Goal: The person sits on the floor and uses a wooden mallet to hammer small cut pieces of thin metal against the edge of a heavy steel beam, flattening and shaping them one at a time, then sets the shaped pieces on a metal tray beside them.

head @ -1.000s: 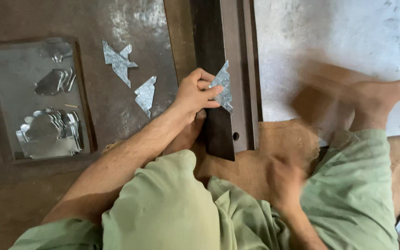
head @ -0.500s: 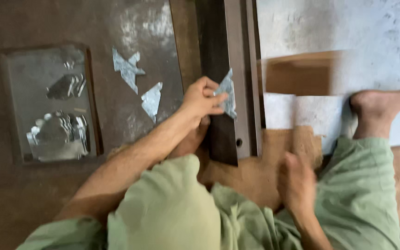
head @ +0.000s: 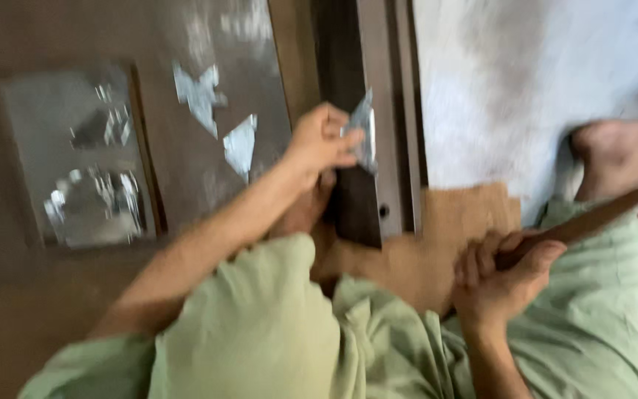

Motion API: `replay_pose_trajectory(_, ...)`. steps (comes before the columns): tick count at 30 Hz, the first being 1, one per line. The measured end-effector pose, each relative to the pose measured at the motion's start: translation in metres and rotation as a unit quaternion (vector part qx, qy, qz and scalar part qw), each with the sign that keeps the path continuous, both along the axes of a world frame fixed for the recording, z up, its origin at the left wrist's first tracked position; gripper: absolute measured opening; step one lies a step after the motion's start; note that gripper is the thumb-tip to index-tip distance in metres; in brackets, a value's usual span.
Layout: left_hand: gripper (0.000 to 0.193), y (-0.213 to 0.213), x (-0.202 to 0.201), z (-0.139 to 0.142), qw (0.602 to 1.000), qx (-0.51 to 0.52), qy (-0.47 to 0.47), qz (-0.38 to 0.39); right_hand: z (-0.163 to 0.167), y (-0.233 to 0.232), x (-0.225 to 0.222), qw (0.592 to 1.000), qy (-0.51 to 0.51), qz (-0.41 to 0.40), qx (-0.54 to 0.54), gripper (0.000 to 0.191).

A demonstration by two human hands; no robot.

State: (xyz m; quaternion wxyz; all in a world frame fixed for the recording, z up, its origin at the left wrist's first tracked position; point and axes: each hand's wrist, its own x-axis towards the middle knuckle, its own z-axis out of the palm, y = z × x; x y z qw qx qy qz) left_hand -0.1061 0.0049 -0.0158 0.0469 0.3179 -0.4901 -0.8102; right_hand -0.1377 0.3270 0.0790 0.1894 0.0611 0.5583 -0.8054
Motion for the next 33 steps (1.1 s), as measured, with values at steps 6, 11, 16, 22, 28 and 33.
replay_pose_trajectory(6,0.037,0.000,-0.005,0.004,0.998,-0.029,-0.051,-0.022,-0.001,-0.012,-0.020,0.931,0.049,0.159,0.324,0.047)
replay_pose_trajectory(11,0.038,-0.001,-0.005,0.003,0.997,-0.058,-0.018,-0.043,0.009,0.068,-0.048,0.992,-0.005,0.061,0.114,0.050)
replay_pose_trajectory(16,0.039,0.001,0.004,-0.003,0.997,-0.054,-0.026,-0.049,-0.012,0.075,-0.042,0.988,0.130,-0.001,-0.089,0.049)
replay_pose_trajectory(22,0.035,-0.004,0.000,0.022,0.994,-0.078,-0.065,-0.051,-0.047,0.021,-0.005,0.942,-0.179,0.203,0.197,0.039)
replay_pose_trajectory(28,0.033,-0.003,0.007,0.027,0.990,-0.097,-0.070,-0.068,-0.027,0.009,0.000,0.983,-0.094,-0.118,-0.106,0.051)
replay_pose_trajectory(33,0.031,-0.010,0.002,0.018,0.988,-0.109,-0.057,-0.090,-0.032,-0.012,0.012,0.958,-0.101,0.185,0.196,0.046)
